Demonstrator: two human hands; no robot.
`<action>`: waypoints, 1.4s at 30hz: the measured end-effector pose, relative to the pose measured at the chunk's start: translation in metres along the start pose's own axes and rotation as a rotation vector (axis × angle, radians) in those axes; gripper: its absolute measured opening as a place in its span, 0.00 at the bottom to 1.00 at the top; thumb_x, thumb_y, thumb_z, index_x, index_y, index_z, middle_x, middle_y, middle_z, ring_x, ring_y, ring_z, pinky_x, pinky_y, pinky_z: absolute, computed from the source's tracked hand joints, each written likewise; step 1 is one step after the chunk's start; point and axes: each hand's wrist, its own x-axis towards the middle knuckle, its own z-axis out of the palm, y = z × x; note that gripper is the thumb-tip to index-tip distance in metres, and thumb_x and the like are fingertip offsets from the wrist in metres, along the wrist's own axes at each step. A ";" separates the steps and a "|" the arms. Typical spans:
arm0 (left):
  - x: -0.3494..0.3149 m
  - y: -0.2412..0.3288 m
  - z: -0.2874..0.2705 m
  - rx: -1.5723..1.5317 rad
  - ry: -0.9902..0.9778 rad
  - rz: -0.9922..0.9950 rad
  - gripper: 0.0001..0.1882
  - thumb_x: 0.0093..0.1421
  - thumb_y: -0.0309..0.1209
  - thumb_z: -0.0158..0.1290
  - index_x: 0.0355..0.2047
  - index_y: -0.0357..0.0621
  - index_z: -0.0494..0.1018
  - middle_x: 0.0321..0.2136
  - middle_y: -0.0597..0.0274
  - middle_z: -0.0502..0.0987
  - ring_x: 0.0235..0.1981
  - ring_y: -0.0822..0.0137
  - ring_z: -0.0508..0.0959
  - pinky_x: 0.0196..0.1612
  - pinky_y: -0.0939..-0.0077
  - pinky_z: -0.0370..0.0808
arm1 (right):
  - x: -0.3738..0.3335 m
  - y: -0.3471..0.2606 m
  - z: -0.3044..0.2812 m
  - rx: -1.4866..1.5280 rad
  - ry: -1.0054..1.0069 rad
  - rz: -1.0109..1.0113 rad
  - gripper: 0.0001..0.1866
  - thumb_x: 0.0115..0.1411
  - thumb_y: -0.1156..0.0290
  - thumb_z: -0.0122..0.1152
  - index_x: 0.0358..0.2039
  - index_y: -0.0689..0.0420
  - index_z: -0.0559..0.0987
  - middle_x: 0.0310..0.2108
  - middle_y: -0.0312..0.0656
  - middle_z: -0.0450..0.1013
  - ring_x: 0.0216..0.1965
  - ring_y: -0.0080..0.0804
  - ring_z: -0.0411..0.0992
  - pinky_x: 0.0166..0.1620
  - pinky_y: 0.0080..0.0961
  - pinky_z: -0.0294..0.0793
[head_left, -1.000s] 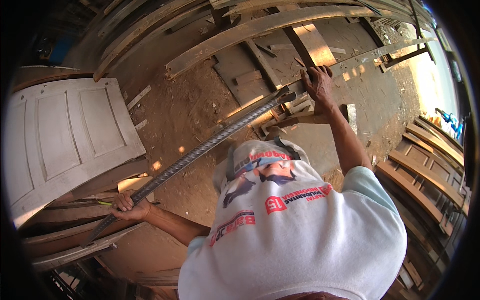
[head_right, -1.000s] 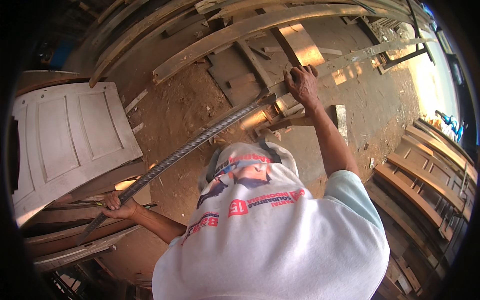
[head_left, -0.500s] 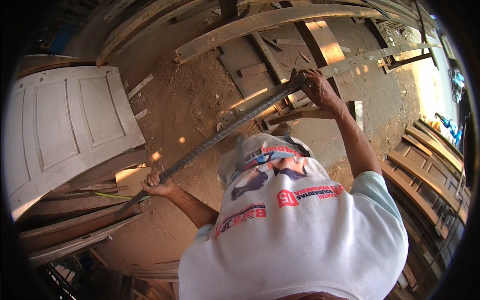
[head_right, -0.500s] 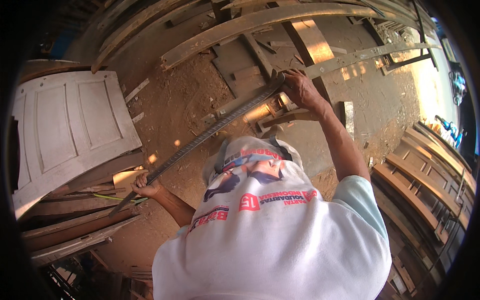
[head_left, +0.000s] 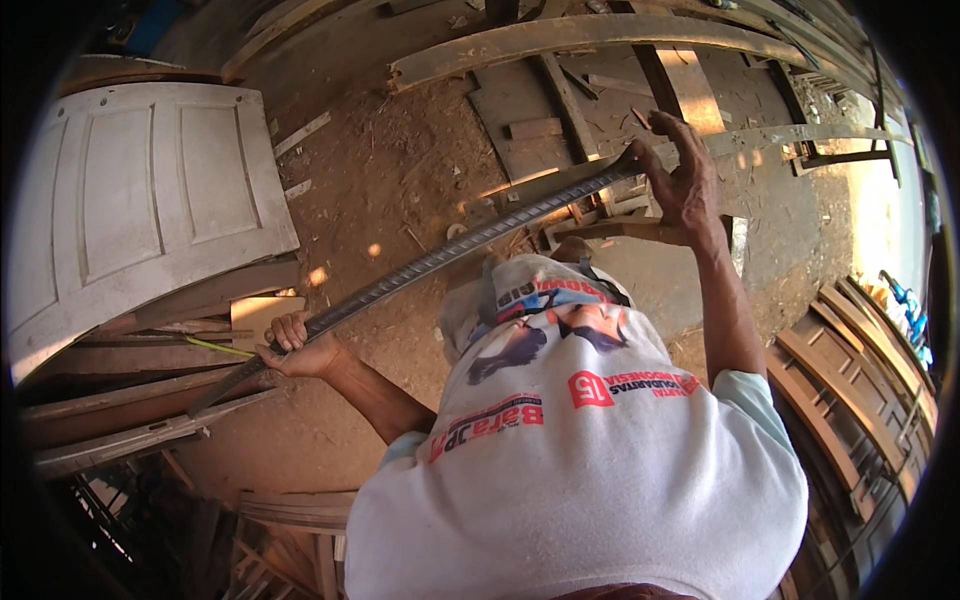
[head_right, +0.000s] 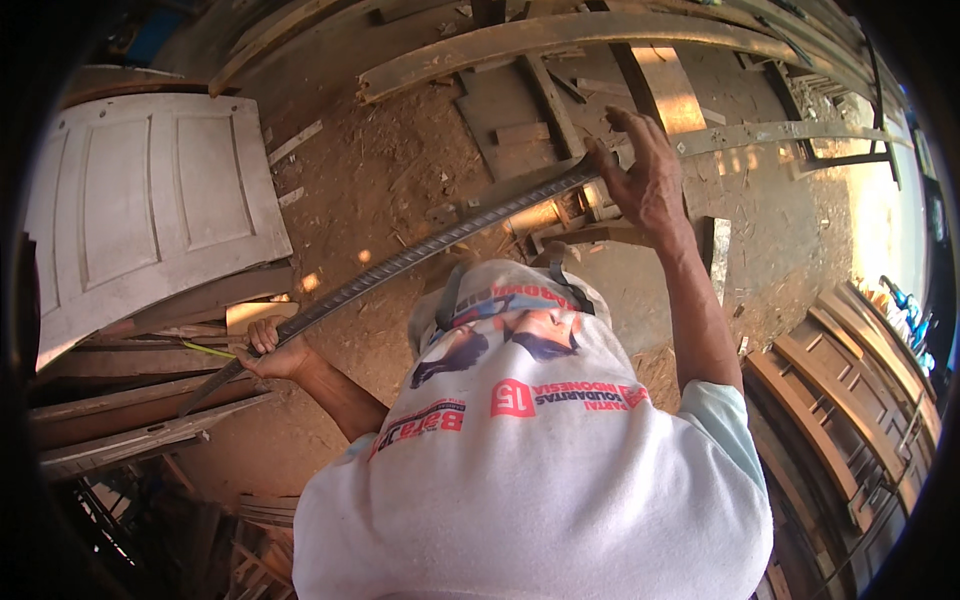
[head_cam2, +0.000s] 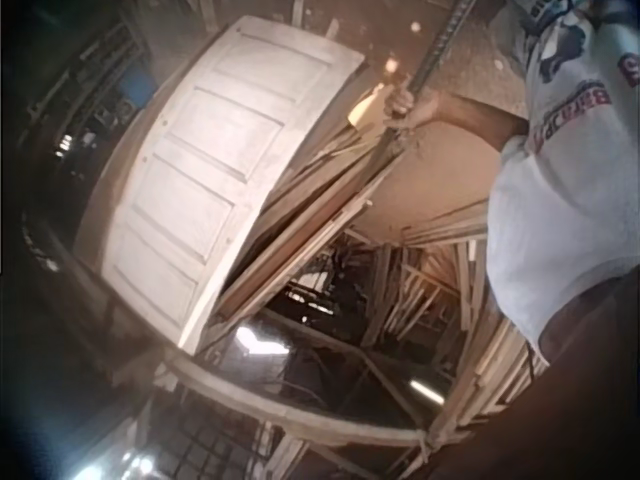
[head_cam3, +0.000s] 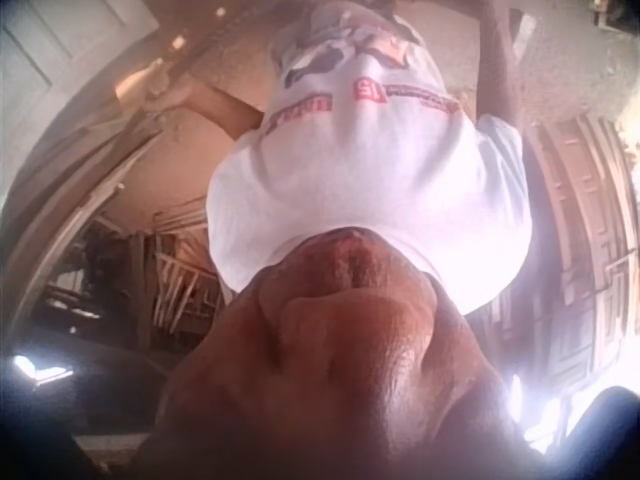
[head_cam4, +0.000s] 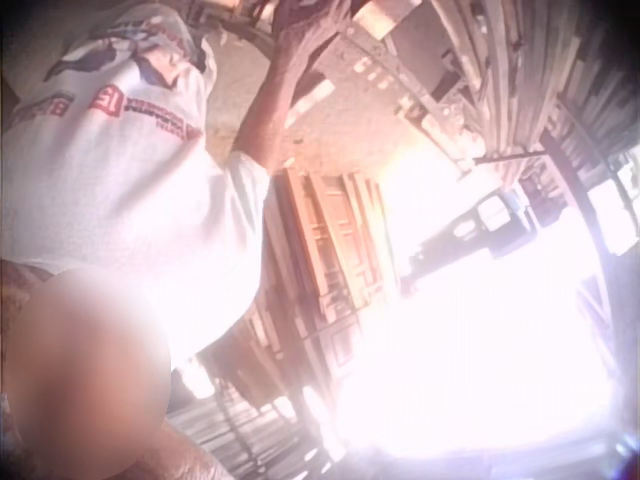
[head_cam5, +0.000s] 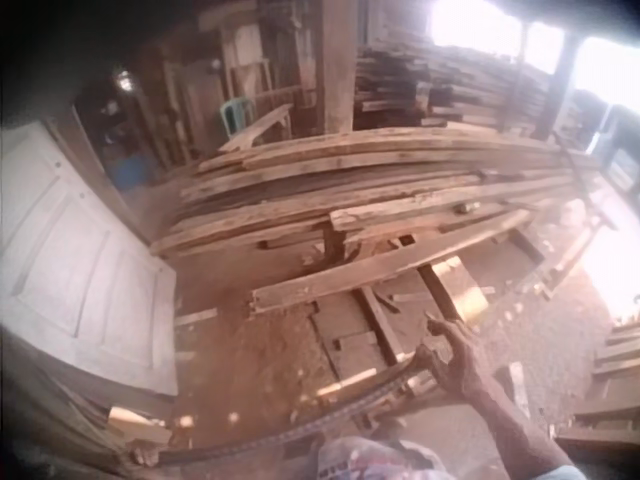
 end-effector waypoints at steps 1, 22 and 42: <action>0.001 0.002 0.012 -0.005 -0.016 0.002 0.19 0.70 0.44 0.46 0.23 0.49 0.67 0.14 0.73 0.59 0.13 0.79 0.57 0.20 0.84 0.58 | -0.015 -0.016 0.013 0.021 -0.175 -0.001 0.28 0.58 0.59 0.70 0.56 0.56 0.75 0.51 0.48 0.75 0.52 0.47 0.74 0.57 0.40 0.71; -0.002 -0.073 0.179 0.137 -0.166 -0.301 0.22 0.71 0.50 0.47 0.38 0.40 0.69 0.24 0.67 0.63 0.25 0.73 0.63 0.31 0.77 0.64 | -0.129 -0.026 0.019 0.217 -0.668 0.123 0.29 0.60 0.42 0.62 0.43 0.59 0.78 0.35 0.55 0.78 0.40 0.56 0.78 0.44 0.48 0.75; 0.011 -0.360 0.215 0.455 -0.268 -0.891 0.16 0.62 0.45 0.61 0.34 0.50 0.71 0.23 0.69 0.73 0.25 0.72 0.73 0.33 0.68 0.75 | -0.197 -0.041 -0.019 0.076 -0.291 0.835 0.24 0.59 0.51 0.69 0.36 0.63 0.79 0.22 0.57 0.75 0.25 0.54 0.76 0.31 0.42 0.72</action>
